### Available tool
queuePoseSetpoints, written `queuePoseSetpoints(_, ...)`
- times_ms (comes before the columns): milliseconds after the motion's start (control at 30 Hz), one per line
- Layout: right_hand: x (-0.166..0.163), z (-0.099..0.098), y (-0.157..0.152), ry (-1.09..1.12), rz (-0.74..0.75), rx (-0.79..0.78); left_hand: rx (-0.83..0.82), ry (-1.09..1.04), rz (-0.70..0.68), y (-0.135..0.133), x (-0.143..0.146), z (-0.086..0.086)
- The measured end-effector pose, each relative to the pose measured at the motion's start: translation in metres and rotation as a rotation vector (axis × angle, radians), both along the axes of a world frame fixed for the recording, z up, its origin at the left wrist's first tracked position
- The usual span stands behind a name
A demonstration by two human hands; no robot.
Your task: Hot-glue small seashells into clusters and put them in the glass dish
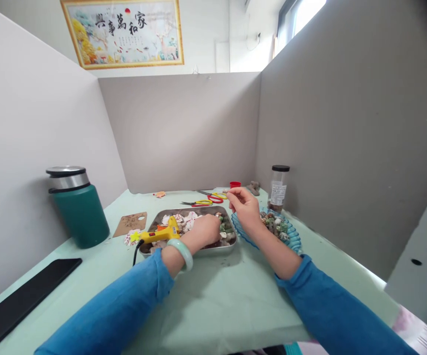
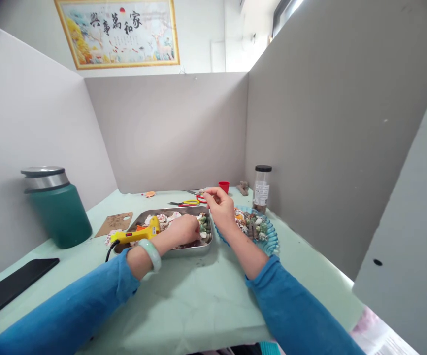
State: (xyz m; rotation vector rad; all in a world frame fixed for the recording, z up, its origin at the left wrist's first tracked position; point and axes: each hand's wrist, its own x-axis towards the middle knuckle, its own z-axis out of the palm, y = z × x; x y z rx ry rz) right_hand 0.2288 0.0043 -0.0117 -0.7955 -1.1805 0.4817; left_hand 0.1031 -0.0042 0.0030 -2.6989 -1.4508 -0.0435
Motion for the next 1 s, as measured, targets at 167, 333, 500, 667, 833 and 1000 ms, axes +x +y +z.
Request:
queuePoseSetpoints(167,0.001,-0.002,0.001,-0.022,-0.013,0.002,0.013,-0.012,-0.030,-0.004,-0.003,0.000)
queuePoseSetpoints(333,-0.002,-0.003,-0.002,-0.037,0.016,-0.012,0.099,-0.209,-0.083,-0.010,-0.024,0.018)
queuePoseSetpoints(500,-0.010,-0.002,-0.008,-0.029,0.034,-0.024,0.050,-0.726,-0.028,-0.012,-0.053,0.030)
queuePoseSetpoints(667,-0.015,-0.005,-0.012,-0.085,0.060,0.010,-0.152,-1.196,0.047,-0.017,-0.062,0.024)
queuePoseSetpoints(833,-0.017,-0.010,-0.013,-0.201,0.009,0.052,-0.258,-1.383,0.058,-0.022,-0.060,0.023)
queuePoseSetpoints(1000,-0.019,-0.015,-0.014,-0.308,0.005,0.092,-0.130,-1.283,0.088,-0.015,-0.061,0.015)
